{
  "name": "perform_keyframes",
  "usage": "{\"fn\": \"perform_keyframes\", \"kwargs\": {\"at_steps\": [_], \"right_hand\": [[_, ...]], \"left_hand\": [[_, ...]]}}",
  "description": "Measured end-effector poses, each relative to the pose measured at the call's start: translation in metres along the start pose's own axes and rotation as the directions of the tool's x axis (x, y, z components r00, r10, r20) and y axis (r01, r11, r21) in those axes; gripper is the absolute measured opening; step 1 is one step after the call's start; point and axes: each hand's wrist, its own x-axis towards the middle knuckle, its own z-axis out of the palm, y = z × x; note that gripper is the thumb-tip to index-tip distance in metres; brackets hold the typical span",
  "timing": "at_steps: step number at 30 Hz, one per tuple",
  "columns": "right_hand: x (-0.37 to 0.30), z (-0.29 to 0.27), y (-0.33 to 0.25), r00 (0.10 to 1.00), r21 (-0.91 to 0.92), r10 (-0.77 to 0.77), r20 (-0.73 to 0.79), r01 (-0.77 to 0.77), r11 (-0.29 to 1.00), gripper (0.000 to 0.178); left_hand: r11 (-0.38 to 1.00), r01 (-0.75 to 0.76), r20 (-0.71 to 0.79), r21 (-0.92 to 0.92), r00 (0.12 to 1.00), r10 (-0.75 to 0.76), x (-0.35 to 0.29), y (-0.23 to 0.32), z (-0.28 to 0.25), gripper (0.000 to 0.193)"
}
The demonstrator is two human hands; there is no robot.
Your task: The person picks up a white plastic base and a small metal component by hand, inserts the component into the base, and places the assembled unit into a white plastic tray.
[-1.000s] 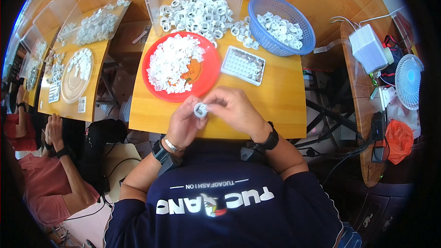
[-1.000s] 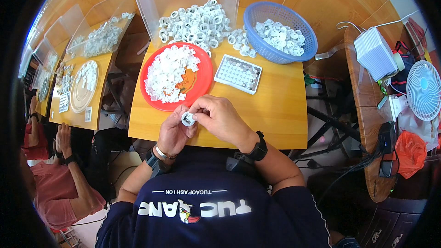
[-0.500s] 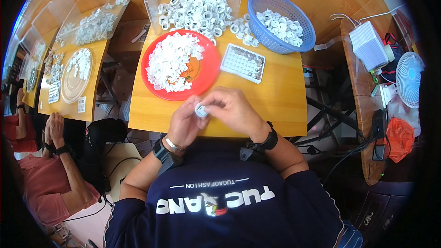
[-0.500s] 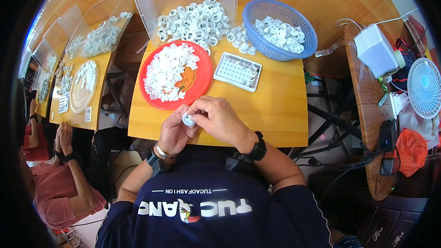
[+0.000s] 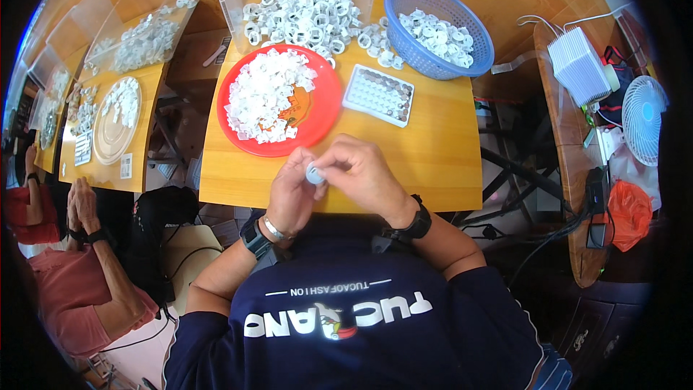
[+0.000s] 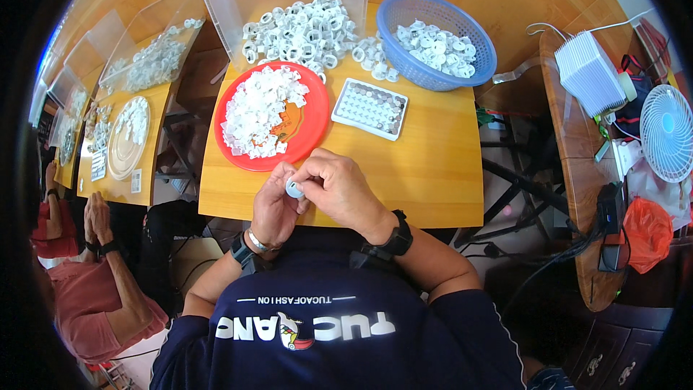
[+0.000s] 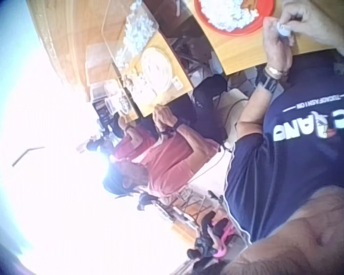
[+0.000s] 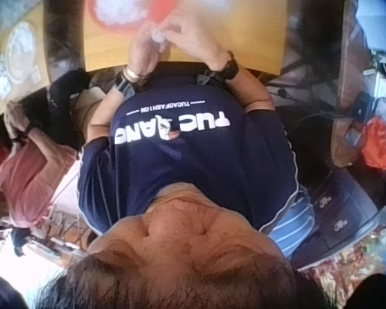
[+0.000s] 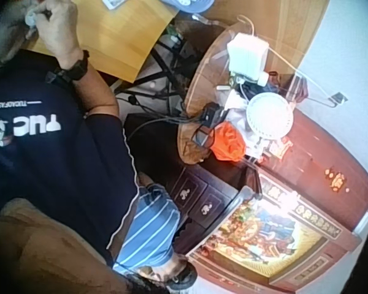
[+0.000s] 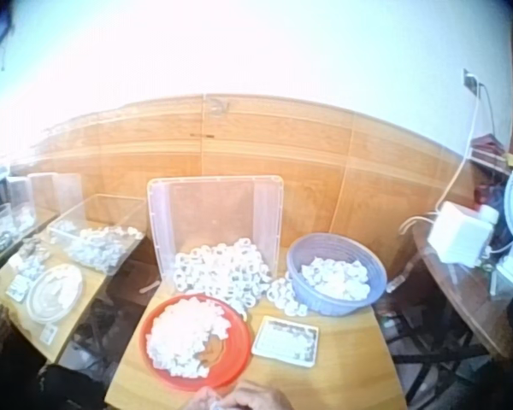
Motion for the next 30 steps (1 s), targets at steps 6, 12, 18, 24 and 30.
{"fn": "perform_keyframes", "kwargs": {"at_steps": [6, 12, 18, 24, 30], "right_hand": [[-0.001, -0.002, 0.001, 0.998, 0.071, 0.017, 0.053, -0.021, 0.997, 0.003], [-0.001, -0.005, -0.008, 0.986, 0.096, 0.162, 0.038, -0.165, 0.982, 0.009], [-0.003, -0.003, 0.000, 0.989, 0.176, 0.144, 0.020, -0.146, 0.974, 0.011], [-0.003, 0.000, 0.001, 0.993, 0.159, 0.116, 0.019, -0.118, 0.980, 0.008], [-0.001, 0.007, 0.002, 0.987, 0.241, 0.142, -0.070, -0.122, 0.963, 0.012]], "left_hand": [[1.000, -0.023, 0.104, 0.010, 0.994, 0.021, 0.000, 0.000, -0.004, 0.017], [0.998, -0.037, 0.075, 0.041, 0.997, 0.033, 0.000, 0.003, -0.003, 0.015], [0.994, -0.074, 0.092, 0.078, 0.994, 0.067, 0.001, 0.003, -0.001, 0.022], [0.991, -0.073, 0.062, 0.112, 0.996, 0.066, 0.003, 0.005, 0.002, 0.020], [0.977, -0.137, -0.050, 0.166, 0.988, 0.147, 0.006, 0.006, 0.013, 0.014]]}}
